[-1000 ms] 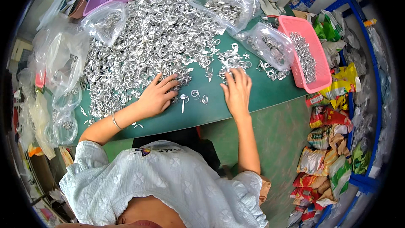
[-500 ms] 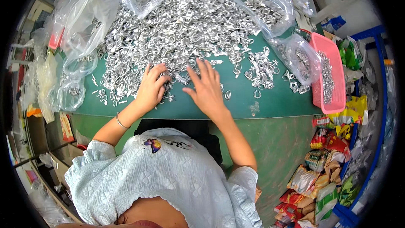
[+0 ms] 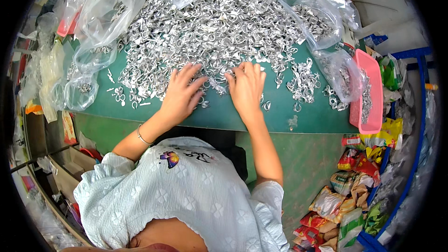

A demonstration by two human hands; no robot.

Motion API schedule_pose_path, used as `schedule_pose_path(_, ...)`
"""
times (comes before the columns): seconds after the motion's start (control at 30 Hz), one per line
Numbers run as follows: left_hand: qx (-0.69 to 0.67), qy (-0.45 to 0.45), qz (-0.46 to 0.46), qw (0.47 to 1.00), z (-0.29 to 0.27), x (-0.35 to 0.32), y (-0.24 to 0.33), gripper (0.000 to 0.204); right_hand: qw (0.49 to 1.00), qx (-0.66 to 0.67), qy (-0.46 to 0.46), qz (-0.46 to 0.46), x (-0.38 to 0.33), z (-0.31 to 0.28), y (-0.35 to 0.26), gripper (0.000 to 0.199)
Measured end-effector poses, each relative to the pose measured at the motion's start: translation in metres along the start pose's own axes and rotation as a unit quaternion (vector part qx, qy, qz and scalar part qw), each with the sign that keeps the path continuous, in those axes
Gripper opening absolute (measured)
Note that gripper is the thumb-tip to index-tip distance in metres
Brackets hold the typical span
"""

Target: The person assembles small silver keychains by hand, picking up metal rings and circular components from a large pile on a green table and linking them together. The person places the assembled keychains into a pink plastic basket on the right side of the table.

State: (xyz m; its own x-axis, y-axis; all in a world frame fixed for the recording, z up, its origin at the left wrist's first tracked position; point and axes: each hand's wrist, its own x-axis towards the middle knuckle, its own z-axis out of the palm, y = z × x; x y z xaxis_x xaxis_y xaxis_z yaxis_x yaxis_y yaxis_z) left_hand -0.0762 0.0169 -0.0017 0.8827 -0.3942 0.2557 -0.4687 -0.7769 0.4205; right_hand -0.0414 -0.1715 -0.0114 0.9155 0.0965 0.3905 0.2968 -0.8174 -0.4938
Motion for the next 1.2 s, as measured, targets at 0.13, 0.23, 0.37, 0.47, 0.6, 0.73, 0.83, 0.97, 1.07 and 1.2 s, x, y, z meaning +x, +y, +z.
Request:
schedule_pose_path(0.13, 0.03, -0.056, 0.045, 0.997, 0.003, -0.012, -0.016, 0.035, 0.999, 0.043, -0.008, 0.011, 0.0, 0.003, 0.005, 0.008)
schedule_pose_path(0.23, 0.01, -0.05, 0.038, 0.998, -0.004, -0.024, -0.021, 0.035, 0.969, 0.228, 0.025, 0.092, -0.005, -0.01, 0.029, 0.007)
schedule_pose_path(0.37, -0.018, -0.06, 0.037, 0.997, -0.009, -0.036, -0.027, 0.035, 0.911, 0.356, 0.038, 0.206, -0.012, -0.023, 0.021, 0.011)
schedule_pose_path(0.47, -0.026, -0.042, 0.033, 0.998, -0.008, -0.043, -0.034, 0.036, 0.939, 0.287, -0.013, 0.189, -0.009, -0.023, 0.017, 0.018)
schedule_pose_path(0.6, -0.013, 0.01, 0.01, 1.0, -0.01, -0.043, -0.045, 0.036, 0.997, 0.025, -0.023, 0.063, 0.006, -0.005, -0.008, 0.014)
schedule_pose_path(0.73, -0.018, 0.051, -0.027, 0.998, -0.014, -0.045, -0.054, 0.04, 0.999, -0.016, -0.052, 0.003, 0.01, 0.006, -0.015, 0.025)
schedule_pose_path(0.83, 0.006, 0.072, -0.062, 0.995, -0.015, -0.046, -0.064, 0.045, 0.992, -0.043, -0.103, -0.055, 0.004, 0.009, -0.026, 0.031)
schedule_pose_path(0.97, 0.049, 0.094, -0.1, 0.989, -0.021, -0.047, -0.082, 0.044, 0.985, -0.134, -0.109, -0.016, -0.008, 0.008, -0.003, 0.024)
schedule_pose_path(1.07, 0.009, 0.099, -0.117, 0.988, -0.021, -0.045, -0.079, 0.044, 0.982, -0.166, -0.085, 0.027, -0.006, -0.009, 0.011, 0.019)
schedule_pose_path(1.2, -0.053, 0.118, -0.118, 0.985, -0.026, -0.029, -0.068, 0.041, 0.997, -0.032, -0.026, 0.064, 0.002, -0.009, 0.001, 0.02)
